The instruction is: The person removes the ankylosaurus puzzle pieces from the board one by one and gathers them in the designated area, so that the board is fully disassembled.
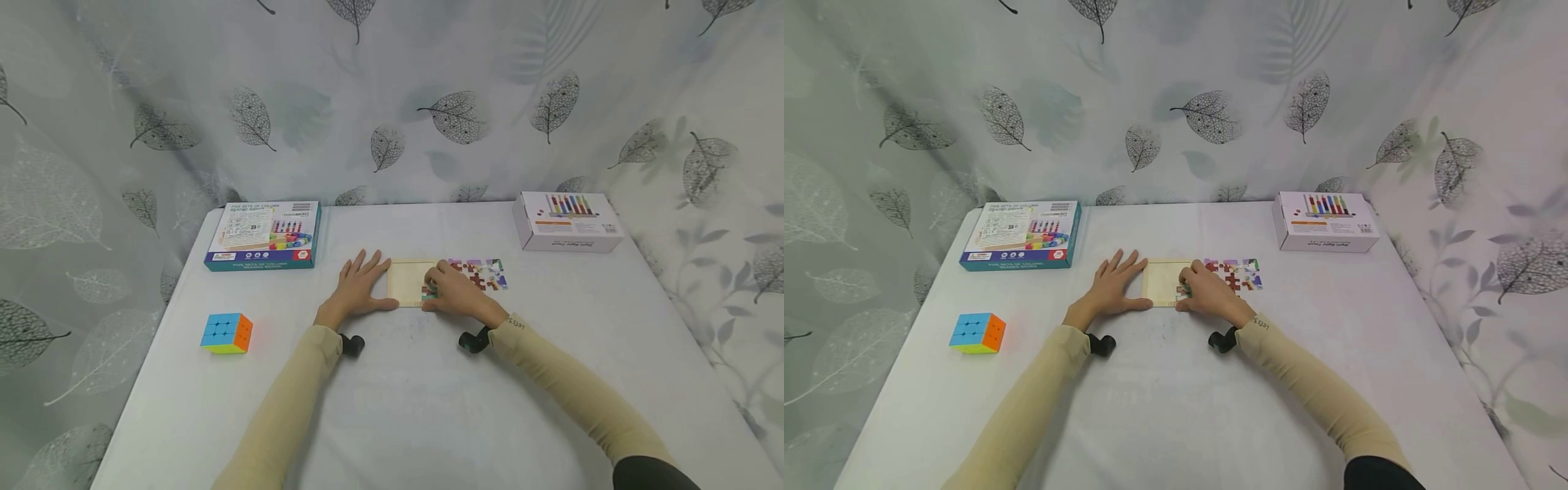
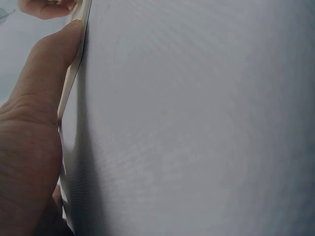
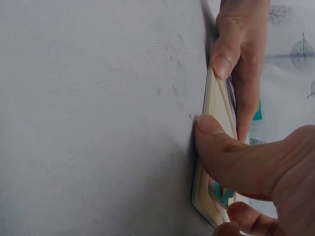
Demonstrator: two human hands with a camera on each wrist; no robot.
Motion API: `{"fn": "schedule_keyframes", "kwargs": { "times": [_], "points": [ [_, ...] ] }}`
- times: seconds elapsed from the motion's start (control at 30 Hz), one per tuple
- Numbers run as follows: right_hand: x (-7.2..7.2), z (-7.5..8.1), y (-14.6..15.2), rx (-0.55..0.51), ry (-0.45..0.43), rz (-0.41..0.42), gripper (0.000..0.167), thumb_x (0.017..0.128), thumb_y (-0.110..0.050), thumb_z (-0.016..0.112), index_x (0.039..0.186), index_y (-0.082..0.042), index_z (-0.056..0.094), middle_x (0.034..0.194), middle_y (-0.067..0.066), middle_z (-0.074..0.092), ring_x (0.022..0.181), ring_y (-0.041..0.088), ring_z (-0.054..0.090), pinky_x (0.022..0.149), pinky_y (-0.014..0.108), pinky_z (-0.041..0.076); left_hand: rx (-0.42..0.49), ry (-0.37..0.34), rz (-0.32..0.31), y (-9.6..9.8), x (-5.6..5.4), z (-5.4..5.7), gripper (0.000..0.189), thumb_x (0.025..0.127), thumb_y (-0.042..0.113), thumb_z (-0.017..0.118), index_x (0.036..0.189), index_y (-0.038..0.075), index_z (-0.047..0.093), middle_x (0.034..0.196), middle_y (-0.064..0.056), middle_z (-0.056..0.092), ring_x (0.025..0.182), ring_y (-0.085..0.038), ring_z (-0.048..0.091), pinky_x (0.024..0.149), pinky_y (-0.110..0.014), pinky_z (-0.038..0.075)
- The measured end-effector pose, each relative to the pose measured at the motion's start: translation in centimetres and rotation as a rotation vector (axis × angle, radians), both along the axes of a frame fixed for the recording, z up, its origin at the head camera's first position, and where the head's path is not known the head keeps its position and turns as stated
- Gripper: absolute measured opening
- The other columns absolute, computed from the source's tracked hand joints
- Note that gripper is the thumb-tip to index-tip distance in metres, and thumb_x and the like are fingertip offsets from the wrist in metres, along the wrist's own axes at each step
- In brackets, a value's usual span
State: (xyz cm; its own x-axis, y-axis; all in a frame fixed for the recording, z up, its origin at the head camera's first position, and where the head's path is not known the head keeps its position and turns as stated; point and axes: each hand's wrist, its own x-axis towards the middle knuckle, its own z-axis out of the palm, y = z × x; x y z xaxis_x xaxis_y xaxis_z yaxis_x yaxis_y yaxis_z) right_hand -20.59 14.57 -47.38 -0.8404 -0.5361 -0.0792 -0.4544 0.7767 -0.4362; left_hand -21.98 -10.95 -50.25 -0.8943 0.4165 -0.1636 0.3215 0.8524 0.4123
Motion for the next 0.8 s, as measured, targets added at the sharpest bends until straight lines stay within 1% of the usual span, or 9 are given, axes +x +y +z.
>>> {"fn": "schedule_keyframes", "kwargs": {
  "times": [0.17, 0.33, 0.43, 0.53, 0.63, 0.7, 0.8],
  "points": [
    [0.06, 0.03, -0.03, -0.013, 0.043, 0.010, 0.049, 0.081, -0.030, 0.085, 0.115, -0.004, 0.063, 0.110, 0.012, 0.056, 0.083, 0.016, 0.052, 0.074, 0.032, 0.050, 0.003, 0.003, -0.005, 0.06, 0.11, 0.23, 0.099, 0.084, 0.063, 0.071, 0.162, 0.024, 0.024, 0.172, -0.002, 0.009, 0.160, -0.032, -0.006, 0.129, -0.057, 0.000],
    [0.14, 0.00, 0.03, -0.024, 0.031, 0.006, 0.048, 0.082, -0.030, 0.084, 0.115, -0.004, 0.061, 0.109, 0.011, 0.060, 0.082, 0.015, 0.052, 0.074, 0.031, 0.049, 0.001, 0.009, -0.006, 0.06, 0.19, 0.30, 0.098, 0.084, 0.063, 0.070, 0.162, 0.025, 0.024, 0.172, -0.002, 0.009, 0.160, -0.032, -0.005, 0.129, -0.057, 0.000],
    [0.31, -0.03, 0.13, -0.050, 0.021, 0.011, 0.045, 0.083, -0.029, 0.083, 0.114, -0.004, 0.061, 0.107, 0.011, 0.062, 0.082, 0.015, 0.053, 0.074, 0.031, 0.049, 0.004, 0.010, -0.008, 0.03, 0.24, 0.28, 0.098, 0.084, 0.063, 0.070, 0.162, 0.024, 0.024, 0.172, -0.002, 0.009, 0.160, -0.032, -0.005, 0.129, -0.057, 0.000],
    [0.54, 0.01, 0.23, -0.094, 0.024, 0.020, 0.037, 0.086, -0.023, 0.080, 0.111, -0.003, 0.063, 0.105, 0.011, 0.064, 0.084, 0.017, 0.057, 0.075, 0.032, 0.051, 0.007, 0.006, -0.006, 0.01, 0.27, 0.29, 0.098, 0.084, 0.062, 0.071, 0.161, 0.024, 0.024, 0.172, -0.002, 0.009, 0.160, -0.032, -0.006, 0.129, -0.057, 0.000],
    [0.68, 0.00, 0.35, -0.133, 0.037, 0.028, 0.025, 0.090, -0.016, 0.075, 0.108, -0.003, 0.064, 0.103, 0.011, 0.066, 0.087, 0.018, 0.060, 0.076, 0.032, 0.052, 0.008, 0.003, -0.002, 0.00, 0.26, 0.29, 0.098, 0.084, 0.062, 0.071, 0.161, 0.025, 0.024, 0.172, -0.002, 0.009, 0.160, -0.032, -0.006, 0.129, -0.057, 0.000],
    [0.72, 0.00, 0.50, -0.161, 0.035, 0.026, 0.017, 0.092, -0.012, 0.072, 0.105, -0.004, 0.064, 0.102, 0.010, 0.067, 0.086, 0.017, 0.059, 0.075, 0.031, 0.051, 0.007, 0.005, -0.002, 0.00, 0.23, 0.25, 0.098, 0.084, 0.062, 0.071, 0.161, 0.024, 0.024, 0.172, -0.003, 0.010, 0.160, -0.032, -0.006, 0.129, -0.058, 0.000],
    [0.81, 0.28, 0.87, -0.211, 0.007, 0.009, 0.008, 0.094, -0.009, 0.069, 0.098, -0.006, 0.063, 0.098, 0.009, 0.068, 0.081, 0.015, 0.056, 0.069, 0.027, 0.046, 0.003, 0.010, -0.005, 0.02, 0.16, 0.16, 0.098, 0.084, 0.063, 0.070, 0.161, 0.024, 0.024, 0.172, -0.003, 0.010, 0.160, -0.032, -0.005, 0.129, -0.058, 0.001]
  ]
}}
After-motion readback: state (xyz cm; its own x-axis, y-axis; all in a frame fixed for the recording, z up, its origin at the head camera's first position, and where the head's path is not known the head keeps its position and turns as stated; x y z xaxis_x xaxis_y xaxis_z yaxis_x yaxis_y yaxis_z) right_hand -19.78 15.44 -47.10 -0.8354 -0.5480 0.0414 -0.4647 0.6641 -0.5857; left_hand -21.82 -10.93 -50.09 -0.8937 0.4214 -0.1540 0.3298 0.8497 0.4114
